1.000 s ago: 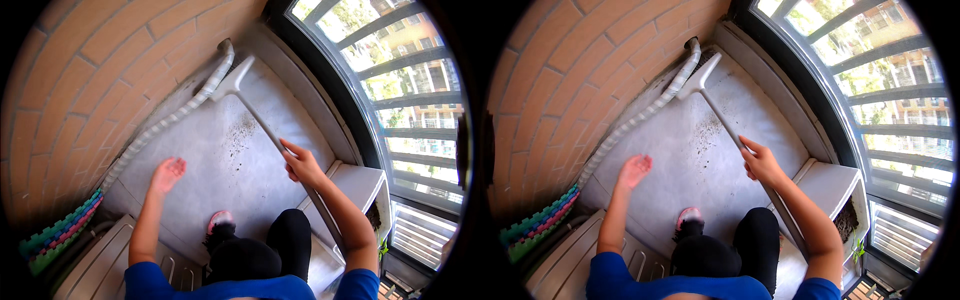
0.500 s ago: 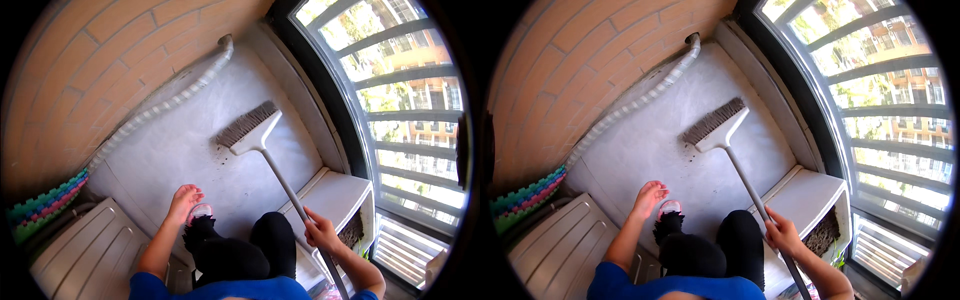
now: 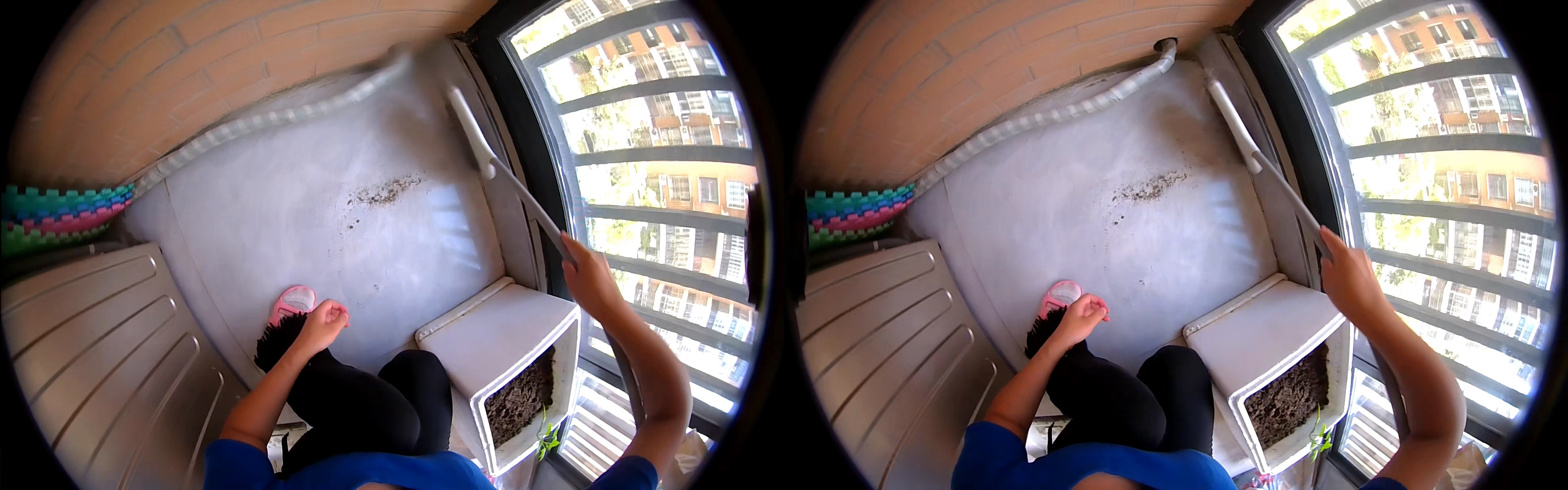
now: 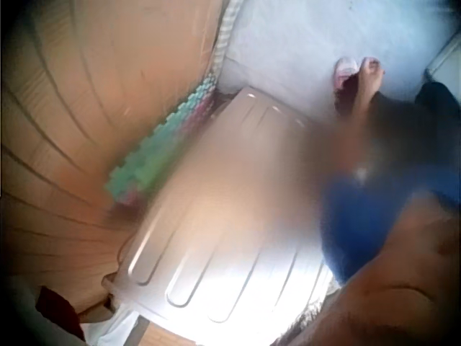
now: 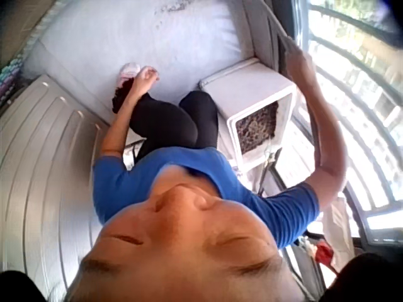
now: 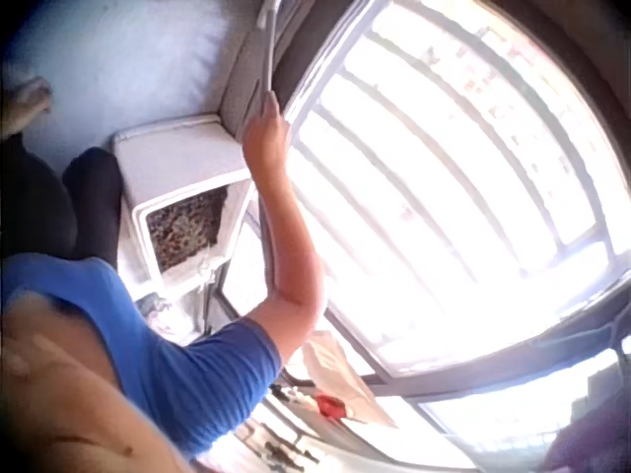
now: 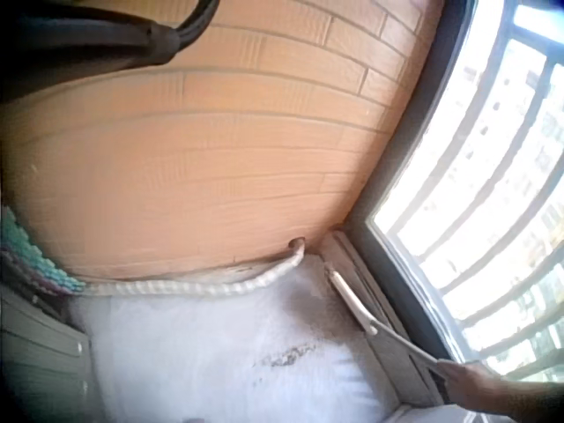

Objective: The person cleans a balcony floor by first wiping a section near a wall with a cloth while kneeling. They then stand up and use a broom and dustpan to sweep the floor, collecting debris into the dustpan.

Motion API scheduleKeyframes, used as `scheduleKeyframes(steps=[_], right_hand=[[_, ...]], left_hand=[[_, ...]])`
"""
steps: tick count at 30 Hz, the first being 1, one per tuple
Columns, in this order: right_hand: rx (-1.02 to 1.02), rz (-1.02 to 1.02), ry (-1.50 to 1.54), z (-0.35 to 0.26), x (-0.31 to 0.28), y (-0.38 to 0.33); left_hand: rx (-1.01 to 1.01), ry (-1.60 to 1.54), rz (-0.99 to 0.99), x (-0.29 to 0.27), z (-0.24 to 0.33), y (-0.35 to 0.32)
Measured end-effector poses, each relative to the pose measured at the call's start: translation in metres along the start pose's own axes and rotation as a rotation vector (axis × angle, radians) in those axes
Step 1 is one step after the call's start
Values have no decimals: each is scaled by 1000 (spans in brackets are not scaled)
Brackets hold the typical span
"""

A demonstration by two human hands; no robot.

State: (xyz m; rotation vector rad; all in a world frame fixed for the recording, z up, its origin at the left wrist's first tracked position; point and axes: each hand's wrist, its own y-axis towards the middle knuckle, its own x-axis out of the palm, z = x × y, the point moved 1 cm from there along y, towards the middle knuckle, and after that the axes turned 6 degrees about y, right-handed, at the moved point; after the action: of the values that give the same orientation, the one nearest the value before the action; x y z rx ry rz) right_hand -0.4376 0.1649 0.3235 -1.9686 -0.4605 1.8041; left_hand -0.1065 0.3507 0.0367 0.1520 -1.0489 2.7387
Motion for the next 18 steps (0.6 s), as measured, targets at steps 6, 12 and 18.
scheduleKeyframes(steps=[6, 12, 18], right_hand=[[-212, -97, -529, -47, 25, 72], [-493, -370, -918, -83, 51, 64], [-509, -442, -646, -110, 89, -20]], left_hand=[[5, 324, 165, -12, -31, -7], [28, 407, 320, -14, -20, -41], [103, 214, 410, 17, 27, -89]])
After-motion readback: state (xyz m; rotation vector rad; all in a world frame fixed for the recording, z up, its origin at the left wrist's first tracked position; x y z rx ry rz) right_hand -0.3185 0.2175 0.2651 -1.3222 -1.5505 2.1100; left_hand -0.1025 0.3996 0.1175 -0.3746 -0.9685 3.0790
